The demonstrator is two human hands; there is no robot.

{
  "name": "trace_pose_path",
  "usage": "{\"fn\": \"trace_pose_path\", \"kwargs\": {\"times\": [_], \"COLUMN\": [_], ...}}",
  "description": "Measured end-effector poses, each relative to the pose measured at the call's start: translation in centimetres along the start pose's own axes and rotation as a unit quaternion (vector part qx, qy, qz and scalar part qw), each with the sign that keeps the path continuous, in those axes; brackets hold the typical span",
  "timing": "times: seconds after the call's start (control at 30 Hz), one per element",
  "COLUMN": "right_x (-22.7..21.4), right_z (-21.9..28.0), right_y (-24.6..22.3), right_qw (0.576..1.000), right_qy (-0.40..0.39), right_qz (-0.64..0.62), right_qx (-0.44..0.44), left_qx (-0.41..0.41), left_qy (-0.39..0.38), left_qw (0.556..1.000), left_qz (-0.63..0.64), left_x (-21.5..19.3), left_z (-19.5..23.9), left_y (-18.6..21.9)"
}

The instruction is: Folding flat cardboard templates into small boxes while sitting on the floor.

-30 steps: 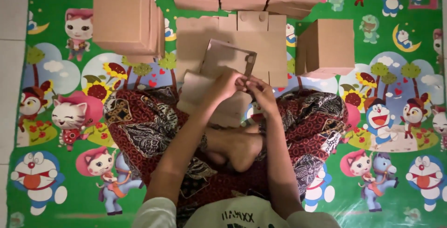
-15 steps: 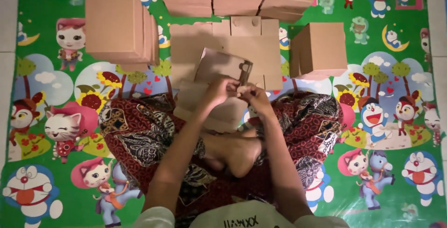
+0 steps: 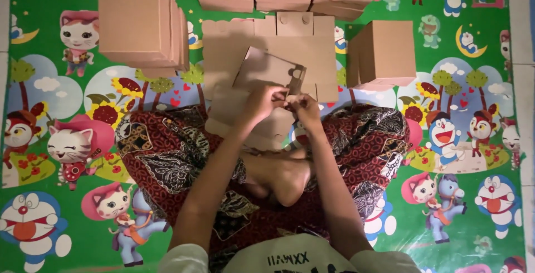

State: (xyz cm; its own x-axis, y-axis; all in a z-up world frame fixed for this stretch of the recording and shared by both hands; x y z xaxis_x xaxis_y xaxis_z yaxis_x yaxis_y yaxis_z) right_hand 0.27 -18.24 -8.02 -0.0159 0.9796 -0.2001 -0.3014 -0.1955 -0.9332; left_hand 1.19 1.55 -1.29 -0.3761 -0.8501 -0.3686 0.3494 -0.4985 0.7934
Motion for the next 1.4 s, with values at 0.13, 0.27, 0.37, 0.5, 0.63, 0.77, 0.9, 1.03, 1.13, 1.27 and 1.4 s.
{"fn": "trace_pose_path", "kwargs": {"times": [0.13,0.27,0.37,0.5,0.63,0.77,0.9,1.03,1.13,1.27,1.4], "right_x": [0.3,1.0,0.7,1.2,0.7,0.8,0.4,0.8,0.9,0.2,-1.2], "right_z": [-0.1,0.6,-0.1,0.7,1.0,2.5,2.8,2.3,1.8,0.7,2.0], "right_y": [0.6,-0.8,0.2,-1.0,-1.3,-4.9,-5.5,-4.8,-4.4,-2.8,-10.5], "right_qw": [0.991,0.988,0.989,0.994,0.997,0.999,0.996,0.995,0.995,0.965,0.849], "right_qy": [0.009,0.001,0.013,0.018,0.008,-0.011,-0.006,0.003,0.007,0.082,0.106], "right_qz": [0.134,0.152,0.144,0.101,0.074,-0.010,-0.076,-0.076,-0.075,0.191,0.340], "right_qx": [-0.031,0.002,0.003,0.022,0.022,0.029,0.055,0.063,0.064,-0.163,-0.391], "left_qx": [-0.017,-0.035,-0.031,-0.012,-0.003,-0.008,-0.005,0.046,0.050,0.032,0.099], "left_qy": [0.012,0.025,0.031,0.047,0.048,0.061,0.045,0.028,0.061,0.132,0.176], "left_qw": [1.000,0.999,0.999,0.998,0.998,0.997,0.998,0.993,0.987,0.964,0.940], "left_qz": [-0.011,-0.008,-0.029,-0.032,-0.033,-0.052,-0.039,-0.104,-0.142,-0.228,-0.274], "left_x": [0.0,0.2,-0.2,0.5,0.1,0.6,-0.2,0.9,2.1,2.7,4.0], "left_z": [-0.2,-1.4,-0.4,-1.2,-0.1,-1.6,-0.4,-1.1,-1.4,-0.5,-3.1], "left_y": [-0.2,-2.1,-0.4,-1.3,-0.1,-1.9,-0.4,-0.8,-1.4,0.4,-1.8]}}
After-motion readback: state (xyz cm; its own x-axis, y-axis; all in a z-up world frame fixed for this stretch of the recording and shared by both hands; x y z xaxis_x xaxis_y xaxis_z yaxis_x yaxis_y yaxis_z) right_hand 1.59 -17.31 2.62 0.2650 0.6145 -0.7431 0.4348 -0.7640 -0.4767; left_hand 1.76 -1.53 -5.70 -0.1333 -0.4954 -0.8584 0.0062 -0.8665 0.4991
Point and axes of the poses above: each hand's wrist, its own z-axis away from the middle knuckle, its own x-axis out of the palm, y = z × x, the point moved 1 cm from there along -z, towards the middle knuckle, and after that the axes turned 10 degrees about -x, right-handed, at the moved point
